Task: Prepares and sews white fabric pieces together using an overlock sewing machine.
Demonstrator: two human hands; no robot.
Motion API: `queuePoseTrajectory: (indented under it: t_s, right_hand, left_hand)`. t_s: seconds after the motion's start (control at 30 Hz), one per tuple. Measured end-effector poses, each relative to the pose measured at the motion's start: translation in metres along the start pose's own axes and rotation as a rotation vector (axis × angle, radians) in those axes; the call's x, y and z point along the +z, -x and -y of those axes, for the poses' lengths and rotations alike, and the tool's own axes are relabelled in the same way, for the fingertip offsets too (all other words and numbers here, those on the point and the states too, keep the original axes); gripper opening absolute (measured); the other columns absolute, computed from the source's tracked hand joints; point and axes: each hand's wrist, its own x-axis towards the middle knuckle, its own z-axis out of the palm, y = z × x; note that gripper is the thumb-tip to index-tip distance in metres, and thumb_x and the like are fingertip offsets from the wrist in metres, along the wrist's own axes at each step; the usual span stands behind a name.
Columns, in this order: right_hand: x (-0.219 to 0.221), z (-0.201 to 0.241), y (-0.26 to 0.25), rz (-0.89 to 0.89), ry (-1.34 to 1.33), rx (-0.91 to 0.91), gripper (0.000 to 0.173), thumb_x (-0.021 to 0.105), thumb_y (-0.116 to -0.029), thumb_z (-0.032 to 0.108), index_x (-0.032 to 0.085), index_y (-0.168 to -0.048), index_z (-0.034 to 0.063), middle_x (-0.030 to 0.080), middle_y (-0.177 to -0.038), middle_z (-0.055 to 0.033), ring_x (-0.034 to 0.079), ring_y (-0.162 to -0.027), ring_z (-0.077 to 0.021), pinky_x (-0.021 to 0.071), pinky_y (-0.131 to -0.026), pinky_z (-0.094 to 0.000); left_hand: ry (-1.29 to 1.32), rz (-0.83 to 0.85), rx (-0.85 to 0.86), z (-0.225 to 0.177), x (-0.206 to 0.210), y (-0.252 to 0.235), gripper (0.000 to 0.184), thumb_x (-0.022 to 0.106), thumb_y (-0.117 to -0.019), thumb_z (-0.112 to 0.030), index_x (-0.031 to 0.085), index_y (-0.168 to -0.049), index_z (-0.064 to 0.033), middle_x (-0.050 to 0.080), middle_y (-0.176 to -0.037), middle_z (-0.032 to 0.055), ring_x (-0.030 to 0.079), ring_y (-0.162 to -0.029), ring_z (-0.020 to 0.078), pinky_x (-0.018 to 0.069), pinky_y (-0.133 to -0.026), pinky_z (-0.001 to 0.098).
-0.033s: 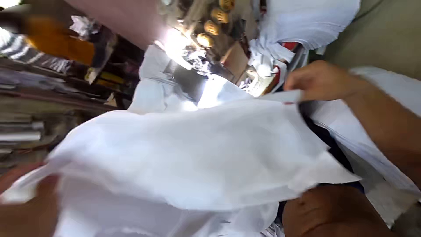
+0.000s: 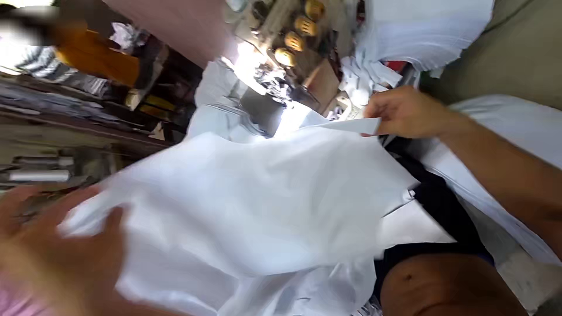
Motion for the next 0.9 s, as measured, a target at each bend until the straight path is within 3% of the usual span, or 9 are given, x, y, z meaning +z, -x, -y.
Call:
queuePoseTrajectory:
  t_s: [0.07, 0.13, 0.2, 0.27, 0.33, 0.47, 0.63, 0.77, 0.9]
  right_hand:
    - [0.032, -0.001, -0.045, -0.047, -0.057, -0.005, 0.011, 0.067, -0.0892, 0.004, 0.063, -0.098, 0.0003, 0.069, -0.09, -0.0023, 0.067, -0.08, -0.003, 0.0585, -0.075, -0.0216]
    - [0.052, 0.003, -0.064, -0.06, -0.105, -0.077, 0.014, 0.063, -0.0896, 0.002, 0.063, -0.103, -0.0001, 0.067, -0.093, -0.0017, 0.066, -0.083, -0.0022, 0.0579, -0.075, -0.0201]
    - [0.064, 0.0, -0.061, -0.109, -0.158, -0.15, 0.013, 0.061, -0.092, 0.002, 0.061, -0.105, -0.0003, 0.067, -0.093, 0.0, 0.065, -0.081, -0.0006, 0.0582, -0.073, -0.0187]
    - [0.065, -0.019, -0.043, -0.148, -0.182, -0.118, 0.02, 0.064, -0.0967, 0.009, 0.06, -0.114, -0.0005, 0.067, -0.099, 0.0001, 0.066, -0.083, -0.0016, 0.0589, -0.074, -0.02]
    - [0.06, -0.05, -0.017, -0.122, -0.151, 0.074, 0.029, 0.069, -0.0956, 0.016, 0.064, -0.119, 0.0004, 0.071, -0.097, -0.0025, 0.068, -0.079, -0.0055, 0.0591, -0.069, -0.0237]
    - [0.068, -0.086, 0.016, -0.223, 0.001, 0.309, 0.017, 0.064, -0.1002, 0.018, 0.068, -0.102, 0.0016, 0.07, -0.077, -0.0037, 0.067, -0.061, -0.009, 0.0602, -0.059, -0.028]
    - [0.072, -0.104, 0.013, -0.274, 0.129, 0.319, 0.045, 0.075, -0.0933, 0.023, 0.061, -0.133, 0.0066, 0.065, -0.069, -0.0013, 0.063, -0.053, -0.0114, 0.0573, -0.051, -0.0309]
    - [0.077, -0.105, 0.023, -0.291, -0.01, 0.348, 0.019, 0.071, -0.0967, 0.02, 0.067, -0.1, 0.0022, 0.061, -0.061, 0.0009, 0.06, -0.049, -0.0044, 0.0559, -0.049, -0.0218]
    - [0.073, -0.09, 0.037, -0.248, -0.129, 0.388, 0.027, 0.063, -0.1014, 0.026, 0.065, -0.085, 0.005, 0.058, -0.059, 0.008, 0.056, -0.051, 0.0033, 0.05, -0.051, -0.015]
  left_hand:
    - [0.183, 0.002, -0.052, -0.094, 0.053, -0.045, 0.069, 0.074, -0.0917, -0.033, 0.05, -0.144, 0.0067, 0.039, -0.157, 0.0289, 0.033, -0.15, 0.04, 0.028, -0.122, 0.0548]
    - [0.393, 0.051, 0.04, -0.155, 0.11, -0.068, 0.083, 0.077, -0.089, -0.041, 0.044, -0.152, 0.002, 0.04, -0.16, 0.02, 0.035, -0.151, 0.0291, 0.0289, -0.124, 0.0484]
    - [0.644, 0.019, 0.114, -0.193, 0.151, -0.083, 0.05, 0.073, -0.0938, -0.024, 0.061, -0.134, 0.0027, 0.065, -0.131, 0.0157, 0.062, -0.122, 0.019, 0.0498, -0.105, 0.037]
    - [0.819, -0.034, 0.11, -0.216, 0.171, -0.093, 0.018, 0.064, -0.0998, -0.012, 0.07, -0.11, 0.0014, 0.068, -0.095, 0.0057, 0.065, -0.083, 0.0051, 0.056, -0.076, 0.0202]
    - [0.718, -0.08, 0.08, -0.221, 0.183, -0.1, 0.019, 0.06, -0.1031, -0.014, 0.071, -0.108, 0.0004, 0.065, -0.087, 0.0053, 0.059, -0.07, 0.0043, 0.05, -0.064, 0.0174]
    - [0.415, -0.122, 0.022, -0.207, 0.209, -0.111, 0.021, 0.063, -0.1033, -0.02, 0.065, -0.112, -0.0003, 0.066, -0.092, 0.0125, 0.059, -0.066, 0.0142, 0.0493, -0.058, 0.027]
    - [0.344, -0.132, -0.123, -0.2, 0.225, -0.113, 0.024, 0.057, -0.1065, -0.023, 0.066, -0.096, -0.0025, 0.06, -0.072, 0.0061, 0.053, -0.055, 0.0096, 0.0439, -0.051, 0.0238]
    - [0.439, 0.01, -0.205, -0.193, 0.216, -0.125, 0.019, 0.065, -0.1018, -0.027, 0.066, -0.098, -0.0076, 0.055, -0.067, -0.0022, 0.047, -0.051, 0.0021, 0.0394, -0.048, 0.0179]
    - [0.594, -0.004, -0.277, -0.185, 0.219, -0.131, 0.015, 0.062, -0.1025, -0.018, 0.071, -0.099, -0.0065, 0.063, -0.073, -0.0046, 0.053, -0.057, -0.0041, 0.0448, -0.053, 0.0133]
